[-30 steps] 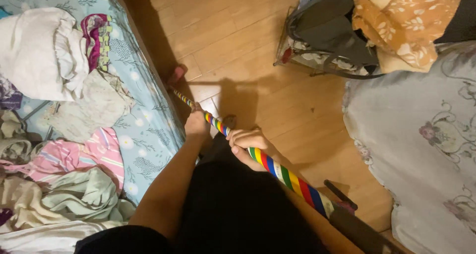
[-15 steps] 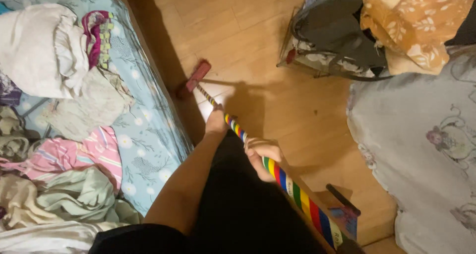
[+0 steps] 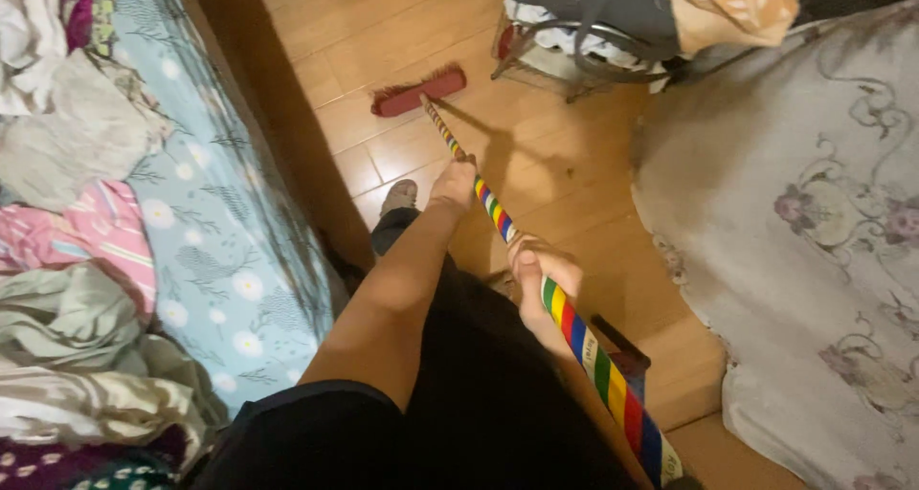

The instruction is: Sweeping the wooden floor in a bedroom with a broom.

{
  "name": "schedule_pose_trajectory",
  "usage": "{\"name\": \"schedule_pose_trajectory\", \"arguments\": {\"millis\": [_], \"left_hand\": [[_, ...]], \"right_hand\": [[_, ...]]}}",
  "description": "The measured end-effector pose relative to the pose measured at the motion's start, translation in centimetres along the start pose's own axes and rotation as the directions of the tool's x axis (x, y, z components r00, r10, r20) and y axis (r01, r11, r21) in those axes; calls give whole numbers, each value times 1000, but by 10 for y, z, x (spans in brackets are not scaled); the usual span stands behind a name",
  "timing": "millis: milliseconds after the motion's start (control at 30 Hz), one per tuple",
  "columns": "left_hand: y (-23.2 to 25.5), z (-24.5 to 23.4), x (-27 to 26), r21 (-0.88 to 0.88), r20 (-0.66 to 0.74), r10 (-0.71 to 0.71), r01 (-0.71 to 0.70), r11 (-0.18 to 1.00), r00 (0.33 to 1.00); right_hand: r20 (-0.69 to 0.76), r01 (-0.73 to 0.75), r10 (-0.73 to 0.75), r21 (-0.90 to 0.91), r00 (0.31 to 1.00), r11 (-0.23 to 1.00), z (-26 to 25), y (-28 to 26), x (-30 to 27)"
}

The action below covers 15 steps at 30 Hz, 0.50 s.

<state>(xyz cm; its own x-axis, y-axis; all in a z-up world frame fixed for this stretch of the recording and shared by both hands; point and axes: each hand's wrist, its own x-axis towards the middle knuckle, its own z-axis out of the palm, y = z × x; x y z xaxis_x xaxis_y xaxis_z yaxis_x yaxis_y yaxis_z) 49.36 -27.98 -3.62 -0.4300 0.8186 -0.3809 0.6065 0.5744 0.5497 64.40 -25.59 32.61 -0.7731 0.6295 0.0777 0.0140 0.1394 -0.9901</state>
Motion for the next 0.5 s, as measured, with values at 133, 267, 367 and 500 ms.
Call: {"name": "schedule_pose_trajectory", "arguments": {"millis": [133, 267, 367, 500], "left_hand": [[55, 26, -23, -43, -93, 53, -58, 997, 994], [89, 55, -47, -63, -99, 83, -89, 994, 992], [107, 76, -73, -46, -63, 85, -88, 995, 994], [134, 86, -102, -98, 51, 43, -38, 994, 998]], "right_hand": [[-69, -15, 17, 30, 997, 999, -37, 8, -46], [-121, -55, 58, 35, 991, 998, -63, 7, -87], [-138, -111, 117, 45, 983, 993, -76, 10, -126], [-162, -190, 180, -48, 970, 981, -91, -9, -148]]}}
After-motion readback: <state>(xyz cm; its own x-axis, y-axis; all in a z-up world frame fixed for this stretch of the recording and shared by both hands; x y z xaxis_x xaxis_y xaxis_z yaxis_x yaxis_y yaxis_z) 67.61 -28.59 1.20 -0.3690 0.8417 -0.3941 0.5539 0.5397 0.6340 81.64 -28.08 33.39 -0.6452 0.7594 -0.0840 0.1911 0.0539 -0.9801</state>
